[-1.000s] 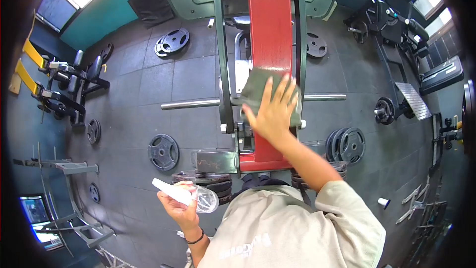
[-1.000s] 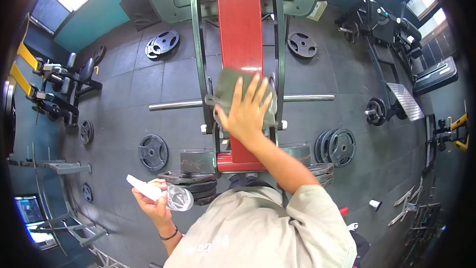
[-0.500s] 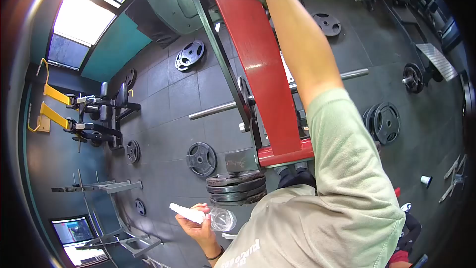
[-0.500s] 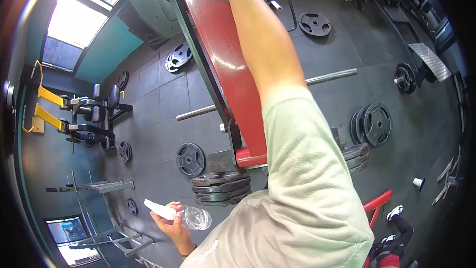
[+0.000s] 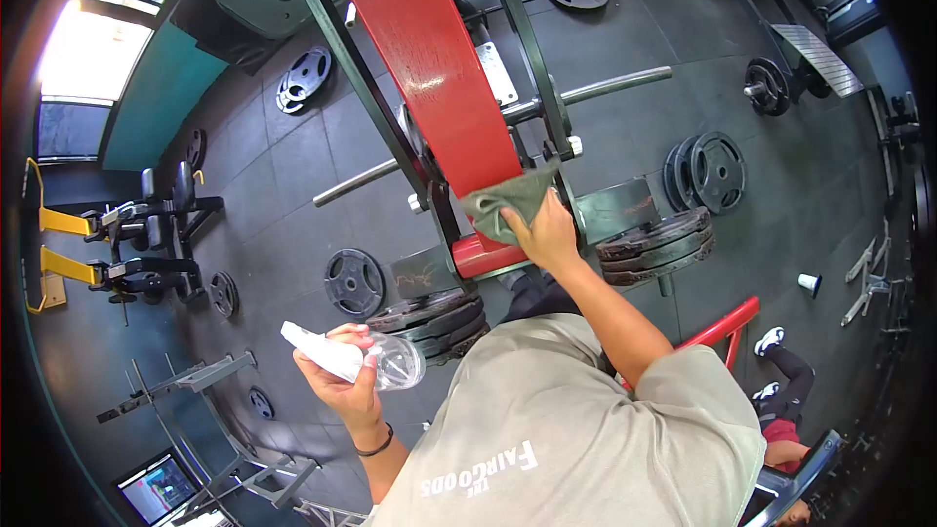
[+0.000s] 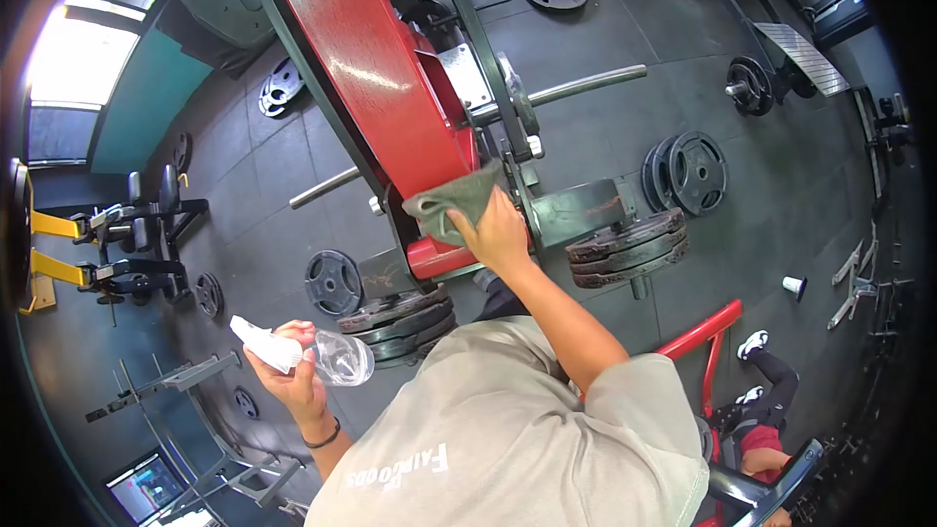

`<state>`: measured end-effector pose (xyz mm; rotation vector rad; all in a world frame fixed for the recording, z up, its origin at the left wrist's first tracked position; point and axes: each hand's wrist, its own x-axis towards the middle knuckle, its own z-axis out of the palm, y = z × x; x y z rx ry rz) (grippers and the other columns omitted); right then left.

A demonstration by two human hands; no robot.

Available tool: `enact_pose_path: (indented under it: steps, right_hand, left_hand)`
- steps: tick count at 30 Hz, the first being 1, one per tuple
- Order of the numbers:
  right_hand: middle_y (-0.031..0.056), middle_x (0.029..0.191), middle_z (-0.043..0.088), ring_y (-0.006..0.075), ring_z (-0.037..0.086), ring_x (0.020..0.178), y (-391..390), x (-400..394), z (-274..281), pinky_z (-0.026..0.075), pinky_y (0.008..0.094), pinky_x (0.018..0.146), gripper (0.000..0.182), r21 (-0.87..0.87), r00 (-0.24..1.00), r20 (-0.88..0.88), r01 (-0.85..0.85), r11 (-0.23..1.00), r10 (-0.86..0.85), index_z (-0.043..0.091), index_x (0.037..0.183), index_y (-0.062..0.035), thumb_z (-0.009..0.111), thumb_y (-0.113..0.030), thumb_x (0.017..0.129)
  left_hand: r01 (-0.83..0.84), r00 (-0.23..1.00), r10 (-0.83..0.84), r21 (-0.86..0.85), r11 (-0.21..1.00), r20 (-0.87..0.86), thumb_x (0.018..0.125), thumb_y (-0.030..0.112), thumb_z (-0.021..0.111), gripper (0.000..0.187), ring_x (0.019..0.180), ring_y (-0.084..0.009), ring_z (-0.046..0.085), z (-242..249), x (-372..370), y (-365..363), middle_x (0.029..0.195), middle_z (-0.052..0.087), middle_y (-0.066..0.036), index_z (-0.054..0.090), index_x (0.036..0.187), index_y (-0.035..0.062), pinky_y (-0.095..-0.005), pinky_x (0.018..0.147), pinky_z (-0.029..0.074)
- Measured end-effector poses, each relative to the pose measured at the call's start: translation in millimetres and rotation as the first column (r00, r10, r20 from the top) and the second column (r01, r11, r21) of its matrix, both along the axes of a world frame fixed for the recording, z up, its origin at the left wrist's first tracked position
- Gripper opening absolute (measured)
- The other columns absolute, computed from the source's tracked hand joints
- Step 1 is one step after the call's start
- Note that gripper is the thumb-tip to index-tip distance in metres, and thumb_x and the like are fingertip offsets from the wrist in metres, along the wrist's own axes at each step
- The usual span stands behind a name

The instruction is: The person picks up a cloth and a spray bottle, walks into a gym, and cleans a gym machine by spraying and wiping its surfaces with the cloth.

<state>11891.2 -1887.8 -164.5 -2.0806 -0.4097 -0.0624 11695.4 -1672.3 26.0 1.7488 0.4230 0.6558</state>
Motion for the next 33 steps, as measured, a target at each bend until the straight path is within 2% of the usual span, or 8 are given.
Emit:
enact_pose_path:
  steps: [2, 6, 12, 16, 21, 26, 31, 33]
  right_hand:
    - [0.0275, 0.113, 0.063, 0.0454, 0.061, 0.105, 3, -12, -15, 0.049, 0.0508, 0.090, 0.057, -0.169, 0.998, 0.044, 0.059, 0.984, -0.052, 0.053, 0.128, 0.0061, 0.071, -0.035, 0.092]
    - [0.0310, 0.115, 0.063, 0.0483, 0.061, 0.105, 33, 18, 4, 0.049, 0.0512, 0.089, 0.052, 0.048, 0.975, 0.144, 0.167, 0.985, -0.172, 0.051, 0.129, 0.0092, 0.063, -0.031, 0.098]
    - [0.0394, 0.128, 0.054, 0.0500, 0.059, 0.113, 107, 164, 120, 0.049, 0.0494, 0.097, 0.061, -0.117, 0.884, 0.447, 0.213, 0.970, -0.140, 0.046, 0.131, 0.0185, 0.055, -0.034, 0.102]
    - [0.0192, 0.142, 0.053, 0.0358, 0.048, 0.134, 170, 226, 188, 0.040, 0.0518, 0.108, 0.047, -0.227, 0.561, 0.827, 0.382, 0.896, -0.030, 0.054, 0.134, -0.0009, 0.059, -0.029, 0.097]
    - [0.0094, 0.136, 0.061, 0.0273, 0.044, 0.140, 167, 171, 160, 0.031, 0.0509, 0.116, 0.044, -0.783, 0.448, 0.604, 0.181, 0.595, 0.659, 0.067, 0.118, -0.0045, 0.065, -0.021, 0.078]
    - [0.0118, 0.122, 0.066, 0.0291, 0.047, 0.139, 101, 52, 87, 0.035, 0.0509, 0.112, 0.041, -0.887, 0.608, 0.157, -0.259, 0.381, 0.778, 0.067, 0.098, -0.0046, 0.075, -0.031, 0.068]
    - [0.0146, 0.138, 0.060, 0.0307, 0.044, 0.143, 95, 97, 93, 0.039, 0.0484, 0.109, 0.045, -0.924, 0.343, 0.132, -0.297, 0.241, 0.930, 0.069, 0.095, -0.0035, 0.073, -0.042, 0.071]
    - [0.0157, 0.135, 0.061, 0.0374, 0.048, 0.138, 119, 145, 128, 0.041, 0.0516, 0.107, 0.028, -0.879, 0.302, 0.319, -0.260, 0.399, 0.899, 0.069, 0.079, -0.0051, 0.068, -0.031, 0.068]
  left_hand:
    - [0.002, 1.000, -0.002, -0.021, 1.000, 0.018, 0.073, -0.002, 0.073, 0.057, 0.099, -0.0312, 0.066, -5, -1, 2, 0.087, 0.068, -0.013, 0.038, 0.117, 0.0023, -0.0454, 0.096, 0.048]
    - [-0.089, 0.994, 0.093, -0.071, 0.994, 0.052, 0.073, -0.002, 0.073, 0.055, 0.099, -0.0309, 0.066, -6, -20, 4, 0.087, 0.068, -0.012, 0.038, 0.116, 0.0029, -0.0458, 0.096, 0.048]
    - [-0.248, 0.963, 0.261, -0.152, 0.957, 0.072, 0.073, -0.003, 0.073, 0.053, 0.098, -0.0294, 0.065, -37, -73, 16, 0.088, 0.067, -0.013, 0.039, 0.113, 0.0040, -0.0468, 0.098, 0.048]
    - [-0.299, 0.948, 0.312, -0.167, 0.940, 0.061, 0.073, -0.004, 0.072, 0.051, 0.100, -0.0294, 0.064, -60, -84, 27, 0.089, 0.067, -0.013, 0.039, 0.111, 0.0049, -0.0467, 0.098, 0.047]
    - [-0.262, 0.949, 0.300, -0.293, 0.919, 0.092, 0.073, -0.004, 0.071, 0.052, 0.104, -0.0300, 0.063, -80, -73, 45, 0.091, 0.067, -0.014, 0.038, 0.111, 0.0055, -0.0450, 0.099, 0.046]
    - [-0.255, 0.943, 0.299, -0.255, 0.933, 0.150, 0.073, -0.003, 0.071, 0.051, 0.104, -0.0303, 0.063, -93, -71, 67, 0.091, 0.068, -0.015, 0.038, 0.111, 0.0050, -0.0454, 0.100, 0.045]
    - [-0.308, 0.918, 0.362, -0.285, 0.908, 0.160, 0.072, -0.003, 0.070, 0.052, 0.104, -0.0304, 0.063, -110, -70, 83, 0.092, 0.068, -0.015, 0.038, 0.112, 0.0051, -0.0464, 0.100, 0.045]
    - [-0.334, 0.915, 0.378, -0.263, 0.905, 0.141, 0.072, -0.004, 0.070, 0.052, 0.104, -0.0303, 0.063, -110, -67, 89, 0.092, 0.068, -0.015, 0.038, 0.112, 0.0056, -0.0466, 0.100, 0.045]
